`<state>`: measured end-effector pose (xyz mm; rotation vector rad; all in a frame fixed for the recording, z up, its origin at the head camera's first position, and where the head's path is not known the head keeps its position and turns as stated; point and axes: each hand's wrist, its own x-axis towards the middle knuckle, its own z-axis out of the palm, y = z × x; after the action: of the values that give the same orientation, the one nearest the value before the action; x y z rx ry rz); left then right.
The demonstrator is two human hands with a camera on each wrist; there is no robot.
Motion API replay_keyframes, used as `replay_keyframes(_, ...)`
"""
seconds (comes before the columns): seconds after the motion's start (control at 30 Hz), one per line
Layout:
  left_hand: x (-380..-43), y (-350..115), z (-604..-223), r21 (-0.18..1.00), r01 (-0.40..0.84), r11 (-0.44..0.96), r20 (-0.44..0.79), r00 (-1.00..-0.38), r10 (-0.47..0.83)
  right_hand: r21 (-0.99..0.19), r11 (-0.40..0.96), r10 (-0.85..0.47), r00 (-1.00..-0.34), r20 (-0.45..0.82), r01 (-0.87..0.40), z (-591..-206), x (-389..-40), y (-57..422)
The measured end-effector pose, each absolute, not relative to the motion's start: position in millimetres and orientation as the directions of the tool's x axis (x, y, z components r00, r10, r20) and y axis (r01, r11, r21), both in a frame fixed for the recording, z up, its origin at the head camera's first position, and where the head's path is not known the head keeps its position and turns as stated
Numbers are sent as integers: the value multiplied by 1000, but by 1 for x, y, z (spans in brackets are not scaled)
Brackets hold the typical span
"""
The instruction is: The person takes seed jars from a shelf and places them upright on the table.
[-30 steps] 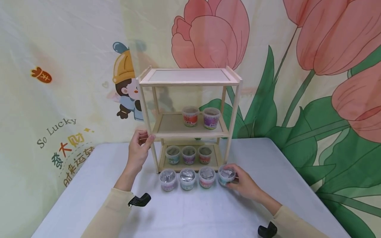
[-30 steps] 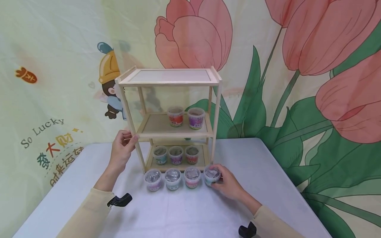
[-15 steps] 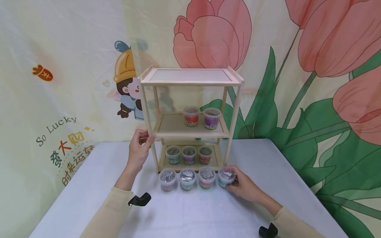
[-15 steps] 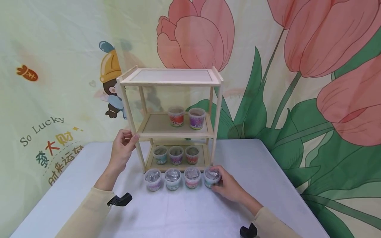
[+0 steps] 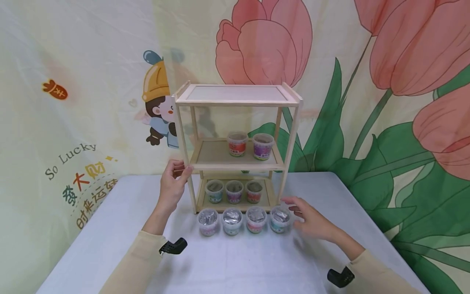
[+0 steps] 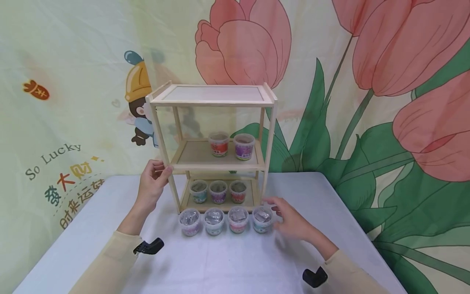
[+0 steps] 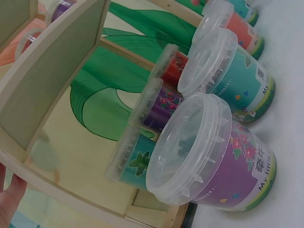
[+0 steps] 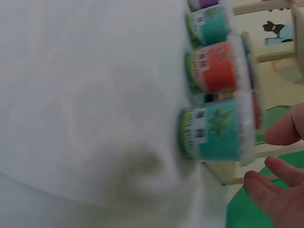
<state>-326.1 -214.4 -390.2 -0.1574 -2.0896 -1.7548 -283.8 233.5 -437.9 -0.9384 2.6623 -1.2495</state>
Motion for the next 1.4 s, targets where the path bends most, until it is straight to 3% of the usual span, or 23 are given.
replay_keyframes(0.23, -325, -213, -389, 915, 346, 206, 382, -908, -172, -678, 496, -538, -805, 249, -542, -395, -278, 223)
replay_keyframes(0.63, -325, -212, -391, 919, 337, 205, 373, -911, -177, -738, 335, -518, -769, 375, -586, -326, -283, 175)
replay_keyframes(0.93, -326, -213, -393, 912, 365, 187, 397, -900, -178, -780, 229, -482, -764, 429, -582, -307, -308, 128)
replay_keyframes(1.4, -327, -214, -393, 920, 345, 186, 376, -911, -171, -761, 438, -406, -861, 307, -478, -300, -337, 81)
